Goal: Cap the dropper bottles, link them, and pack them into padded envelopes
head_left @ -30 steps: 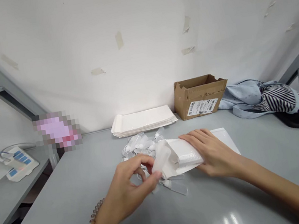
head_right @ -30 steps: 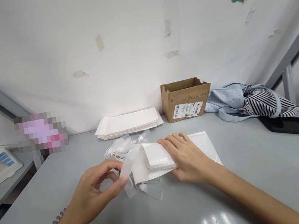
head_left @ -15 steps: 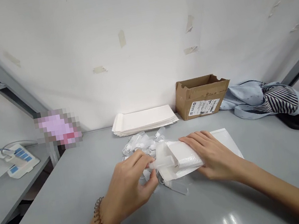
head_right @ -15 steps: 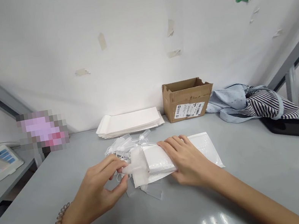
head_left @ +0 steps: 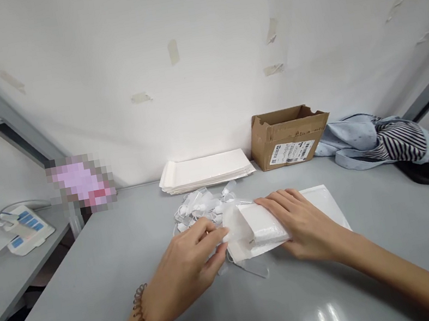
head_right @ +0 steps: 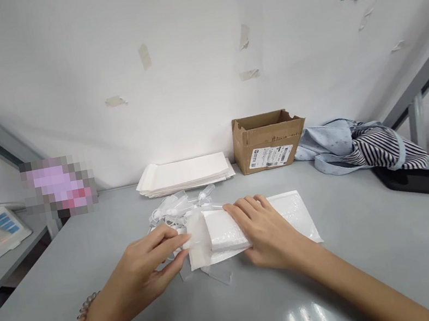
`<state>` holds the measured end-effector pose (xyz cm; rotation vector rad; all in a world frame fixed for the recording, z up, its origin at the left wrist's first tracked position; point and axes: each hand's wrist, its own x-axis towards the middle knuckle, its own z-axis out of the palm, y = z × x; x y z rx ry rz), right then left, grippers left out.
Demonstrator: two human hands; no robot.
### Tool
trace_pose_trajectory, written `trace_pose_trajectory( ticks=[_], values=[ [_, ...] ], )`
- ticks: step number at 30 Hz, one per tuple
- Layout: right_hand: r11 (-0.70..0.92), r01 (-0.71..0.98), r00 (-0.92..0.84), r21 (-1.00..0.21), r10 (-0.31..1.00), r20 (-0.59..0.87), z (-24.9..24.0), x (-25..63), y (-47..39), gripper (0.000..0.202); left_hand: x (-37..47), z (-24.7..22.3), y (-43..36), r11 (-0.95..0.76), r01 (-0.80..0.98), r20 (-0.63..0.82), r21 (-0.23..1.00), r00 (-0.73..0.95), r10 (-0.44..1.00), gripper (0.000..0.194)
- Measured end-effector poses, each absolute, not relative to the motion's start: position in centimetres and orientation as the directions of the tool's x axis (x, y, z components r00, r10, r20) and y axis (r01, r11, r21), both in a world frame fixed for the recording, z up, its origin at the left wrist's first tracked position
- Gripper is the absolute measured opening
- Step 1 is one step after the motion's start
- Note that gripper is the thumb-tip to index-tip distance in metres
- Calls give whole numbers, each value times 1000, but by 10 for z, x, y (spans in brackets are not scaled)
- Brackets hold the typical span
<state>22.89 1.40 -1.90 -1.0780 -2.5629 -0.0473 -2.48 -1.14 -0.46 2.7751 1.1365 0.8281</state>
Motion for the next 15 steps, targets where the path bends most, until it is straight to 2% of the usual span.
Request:
trace_pose_trajectory(
  ticks=[5,10,12,15],
  values=[
    [727,676,-673,-121,676,300,-21,223,8,58,-14,-9,-15,-753,649,544,104,597,590,22],
    [740,660,-690,-129,665,286,-21,221,4,57,0,-19,-22,-795,599,732,-102,586,348,26],
    [747,650,-694,-138,658,294,-19,220,3,57,4,-23,-25,-814,578,773,-67,546,324,25],
    [757,636,-697,-150,647,309,-18,218,1,56,8,-30,-27,-816,550,740,175,474,478,33]
  ],
)
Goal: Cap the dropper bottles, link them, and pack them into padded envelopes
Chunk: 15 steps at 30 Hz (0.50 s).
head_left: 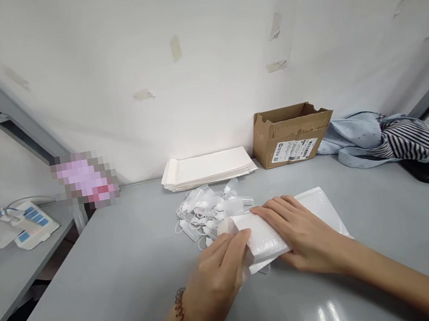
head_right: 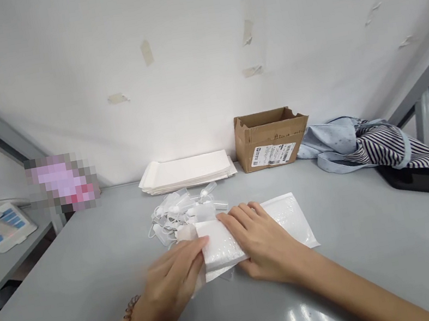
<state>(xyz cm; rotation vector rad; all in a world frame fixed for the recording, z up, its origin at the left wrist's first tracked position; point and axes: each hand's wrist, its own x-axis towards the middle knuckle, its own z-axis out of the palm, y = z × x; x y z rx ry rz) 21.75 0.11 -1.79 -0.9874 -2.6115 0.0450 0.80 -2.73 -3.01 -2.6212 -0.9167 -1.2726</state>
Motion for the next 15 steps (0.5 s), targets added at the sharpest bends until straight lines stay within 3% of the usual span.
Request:
trace_pose_trajectory(
  ticks=[2,5,8,11,13,15],
  values=[
    [758,634,-697,-152,646,313,-18,216,0,55,8,-32,-28,-787,530,601,317,530,599,45],
    [761,632,-695,-148,641,327,-17,219,3,56,3,-28,-27,-800,513,460,311,656,599,58],
    [753,646,-673,-124,638,375,-15,228,10,57,-3,-21,-26,-834,504,645,224,566,514,53],
    [712,695,-620,-101,664,419,-9,243,20,57,-7,-13,-25,-824,516,800,232,380,463,38],
    [673,732,-577,-102,693,431,-6,252,25,56,-7,-10,-25,-834,479,768,273,413,489,27],
    [642,759,-548,-106,719,428,-5,258,29,56,-4,-10,-24,-841,457,626,289,574,527,17]
  ],
)
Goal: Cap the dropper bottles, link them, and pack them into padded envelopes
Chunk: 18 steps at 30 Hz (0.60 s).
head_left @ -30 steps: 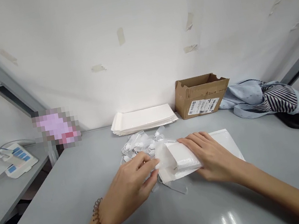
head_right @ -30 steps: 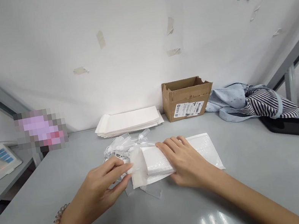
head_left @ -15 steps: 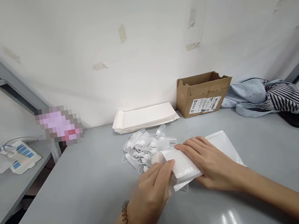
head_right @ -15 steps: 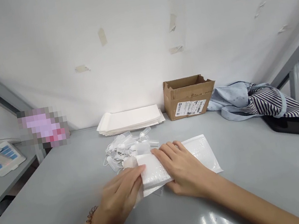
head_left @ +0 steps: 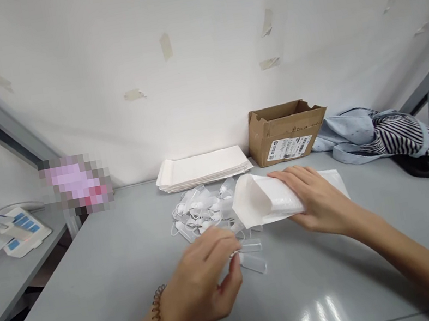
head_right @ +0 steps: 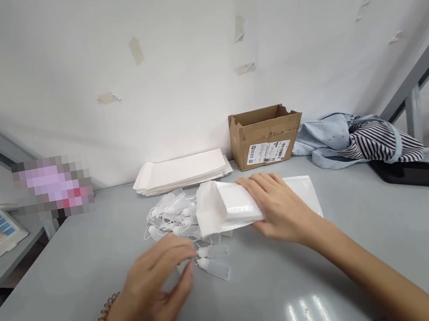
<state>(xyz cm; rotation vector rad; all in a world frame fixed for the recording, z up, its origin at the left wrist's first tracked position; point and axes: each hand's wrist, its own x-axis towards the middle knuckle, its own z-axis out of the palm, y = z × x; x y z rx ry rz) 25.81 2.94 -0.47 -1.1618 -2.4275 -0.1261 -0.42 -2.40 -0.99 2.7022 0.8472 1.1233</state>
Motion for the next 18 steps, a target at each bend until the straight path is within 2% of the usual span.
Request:
trace_pose_trajectory(
  ticks=[2,4,6,9,12,15,18],
  values=[
    [627,771,-536,-112,734,417,-4,261,31,56,0,-13,-24,-853,465,437,236,734,521,10],
    [625,772,-537,-118,740,406,-5,262,32,56,5,-18,-25,-869,473,298,142,817,494,12],
    [630,767,-544,-121,739,398,-6,260,31,56,10,-23,-27,-876,475,208,85,851,482,11],
    [645,754,-559,-124,730,393,-6,257,28,56,14,-28,-31,-875,479,126,78,865,485,10],
    [666,735,-580,-124,713,393,-6,255,26,57,14,-25,-32,-864,469,155,185,854,497,10],
    [678,724,-593,-125,705,389,-6,253,26,58,9,-15,-31,-812,413,268,412,797,541,13],
    [678,722,-597,-136,711,373,-7,251,25,56,1,-3,-30,-694,394,342,602,658,671,19]
  ],
)
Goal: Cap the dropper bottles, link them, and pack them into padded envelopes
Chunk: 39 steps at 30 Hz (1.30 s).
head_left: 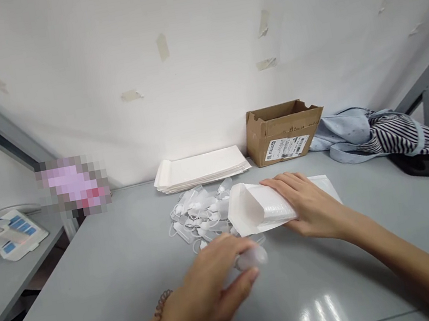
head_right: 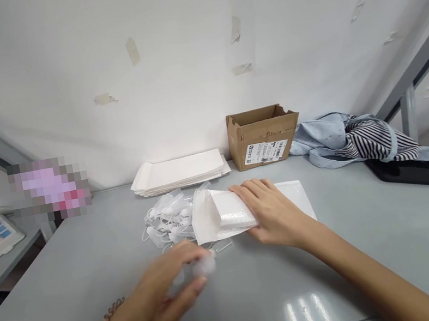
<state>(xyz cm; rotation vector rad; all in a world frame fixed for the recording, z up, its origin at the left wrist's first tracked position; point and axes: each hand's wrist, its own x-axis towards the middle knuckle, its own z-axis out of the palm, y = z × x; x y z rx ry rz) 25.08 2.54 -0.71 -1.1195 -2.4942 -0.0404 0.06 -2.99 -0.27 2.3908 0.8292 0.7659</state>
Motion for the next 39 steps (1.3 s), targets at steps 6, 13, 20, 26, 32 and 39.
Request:
trace_pose_trajectory(
  ticks=[6,13,20,26,32,39],
  values=[
    [688,712,-617,-140,708,343,-11,247,25,55,-12,6,-21,-432,390,304,813,349,887,20],
    [721,681,-657,-128,678,329,-13,238,17,55,-7,-9,-15,-708,617,717,343,315,622,17],
    [751,650,-689,-118,648,325,-17,228,9,59,-9,-15,-16,-746,651,727,142,443,525,21],
    [720,680,-660,-137,682,314,-16,233,11,59,-10,-9,-18,-681,731,727,42,445,523,27],
    [729,670,-673,-138,676,302,-18,227,9,59,-8,-11,-18,-718,693,673,-63,561,482,28],
    [728,670,-669,-144,677,308,-18,226,8,58,-3,-19,-22,-850,518,625,94,634,455,36]
  ],
)
